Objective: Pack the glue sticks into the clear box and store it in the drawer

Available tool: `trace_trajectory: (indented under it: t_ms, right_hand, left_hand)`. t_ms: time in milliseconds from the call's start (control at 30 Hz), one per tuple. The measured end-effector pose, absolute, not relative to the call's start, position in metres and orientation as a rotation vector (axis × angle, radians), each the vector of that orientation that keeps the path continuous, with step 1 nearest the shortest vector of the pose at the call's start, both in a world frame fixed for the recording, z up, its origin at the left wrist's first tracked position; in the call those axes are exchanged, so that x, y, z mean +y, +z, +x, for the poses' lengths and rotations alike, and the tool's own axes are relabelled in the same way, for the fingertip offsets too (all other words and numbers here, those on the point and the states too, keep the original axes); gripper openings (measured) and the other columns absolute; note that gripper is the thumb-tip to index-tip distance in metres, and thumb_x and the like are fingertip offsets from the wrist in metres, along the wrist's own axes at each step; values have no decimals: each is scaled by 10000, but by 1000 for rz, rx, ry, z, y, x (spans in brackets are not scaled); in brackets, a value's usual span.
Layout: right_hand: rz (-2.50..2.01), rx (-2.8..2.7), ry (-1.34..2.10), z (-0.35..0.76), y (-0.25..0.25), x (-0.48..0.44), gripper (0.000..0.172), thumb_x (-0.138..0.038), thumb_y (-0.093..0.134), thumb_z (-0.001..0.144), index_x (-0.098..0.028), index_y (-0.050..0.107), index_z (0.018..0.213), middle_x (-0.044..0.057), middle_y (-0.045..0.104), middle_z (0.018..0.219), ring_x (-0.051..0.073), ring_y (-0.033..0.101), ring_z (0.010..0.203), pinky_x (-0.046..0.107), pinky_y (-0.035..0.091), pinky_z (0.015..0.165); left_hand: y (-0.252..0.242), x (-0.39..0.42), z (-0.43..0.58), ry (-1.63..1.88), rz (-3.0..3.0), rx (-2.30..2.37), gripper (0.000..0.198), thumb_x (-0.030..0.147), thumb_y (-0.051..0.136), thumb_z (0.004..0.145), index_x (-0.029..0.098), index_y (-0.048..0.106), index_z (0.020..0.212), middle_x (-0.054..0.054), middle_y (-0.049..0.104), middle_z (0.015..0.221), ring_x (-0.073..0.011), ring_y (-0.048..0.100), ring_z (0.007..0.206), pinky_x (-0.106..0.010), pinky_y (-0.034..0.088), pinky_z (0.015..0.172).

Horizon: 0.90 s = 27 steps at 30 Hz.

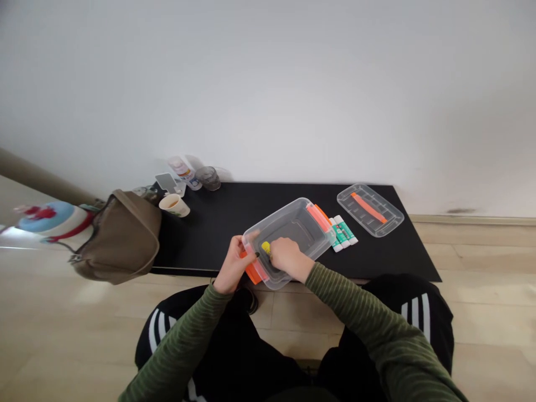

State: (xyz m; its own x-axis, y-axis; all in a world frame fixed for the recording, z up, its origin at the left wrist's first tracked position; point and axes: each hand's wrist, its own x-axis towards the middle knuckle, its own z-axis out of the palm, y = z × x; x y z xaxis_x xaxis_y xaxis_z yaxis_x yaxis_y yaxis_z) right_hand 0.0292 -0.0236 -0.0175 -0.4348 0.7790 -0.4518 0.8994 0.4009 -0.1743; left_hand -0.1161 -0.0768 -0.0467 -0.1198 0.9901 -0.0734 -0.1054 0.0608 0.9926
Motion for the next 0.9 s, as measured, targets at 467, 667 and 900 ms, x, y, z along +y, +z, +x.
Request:
trace_trajectory:
  t_ms: [467,667,900]
  right_hand:
    - [1382,2397,-586,32,-21,-24,247,-279,599,852,-174,735,1031,157,732,1062,307,696,988,344,528,738]
    - [1919,2853,-775,79,-1,-36,271,-314,490,926,-240,717,1056,45,763,932,192,699,829,280,507,743]
    - [2910,2639,-319,208,-31,-7,295,-356,531,868,-172,729,985,90,752,873,210,681,772,321,494,763]
  left_hand:
    - [-47,-77,-113,1297,1041,1287,414,119,647,623,210,476,989,-71,613,1182,-202,599,1081,-354,457,949]
    - [-49,-74,-116,1329,980,1282,374,146,658,638,213,465,950,-75,624,1203,-222,582,1152,-388,423,1020]
    - [-54,-73,-121,1344,910,1275,352,115,604,623,214,479,937,-94,621,1272,-239,550,1243,-436,385,1076]
